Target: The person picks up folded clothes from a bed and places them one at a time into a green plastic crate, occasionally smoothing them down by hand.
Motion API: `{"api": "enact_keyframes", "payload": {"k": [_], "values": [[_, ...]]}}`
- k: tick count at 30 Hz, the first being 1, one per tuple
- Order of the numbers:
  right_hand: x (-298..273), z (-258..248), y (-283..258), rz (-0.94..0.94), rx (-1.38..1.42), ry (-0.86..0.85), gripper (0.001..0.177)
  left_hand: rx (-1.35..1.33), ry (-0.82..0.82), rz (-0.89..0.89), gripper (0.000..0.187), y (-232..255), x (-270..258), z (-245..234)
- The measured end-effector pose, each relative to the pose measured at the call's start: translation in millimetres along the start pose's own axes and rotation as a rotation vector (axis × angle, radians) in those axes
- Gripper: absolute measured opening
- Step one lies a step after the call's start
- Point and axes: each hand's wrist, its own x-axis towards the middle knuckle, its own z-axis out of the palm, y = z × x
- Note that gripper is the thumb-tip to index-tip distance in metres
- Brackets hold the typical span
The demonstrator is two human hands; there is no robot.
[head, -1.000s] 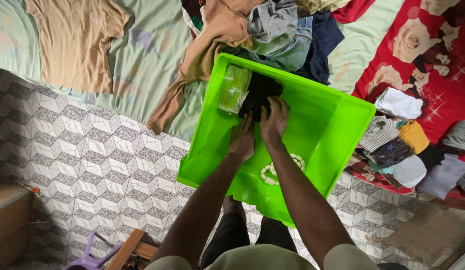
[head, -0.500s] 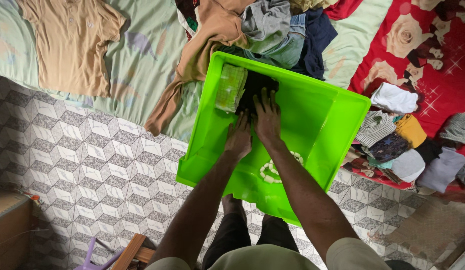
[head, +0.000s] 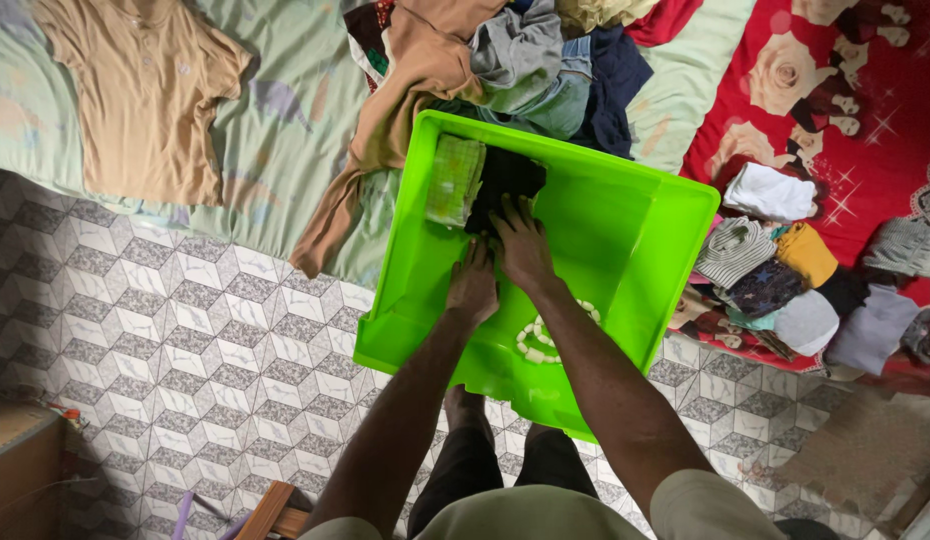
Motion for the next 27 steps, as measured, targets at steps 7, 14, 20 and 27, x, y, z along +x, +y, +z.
{"api": "enact_keyframes", "payload": {"k": [7,14,20,27], "values": [[-50.5,-24.0,-22.0,-0.02,0.204,0.204,0.016,-0.307,0.357,0.134,0.022,14.5,-47.2,-21.4],[-138.1,-113.2,-65.7,0.07,0.35,0.238,0.014,-0.522,0.615,0.172,0.007,42.7,-123.5,-65.2],[-194.4,-170.5,-72.7,-0.034,0.402,0.223,0.014,-0.656,0.709,0.018,0.004,79.9,-196.8,-89.6],[-230.3,-201.6,-56.4,-0.141,0.451,0.228,0.01,-0.745,0.735,-0.12,0.007,121.7,-253.2,-75.1]]}}
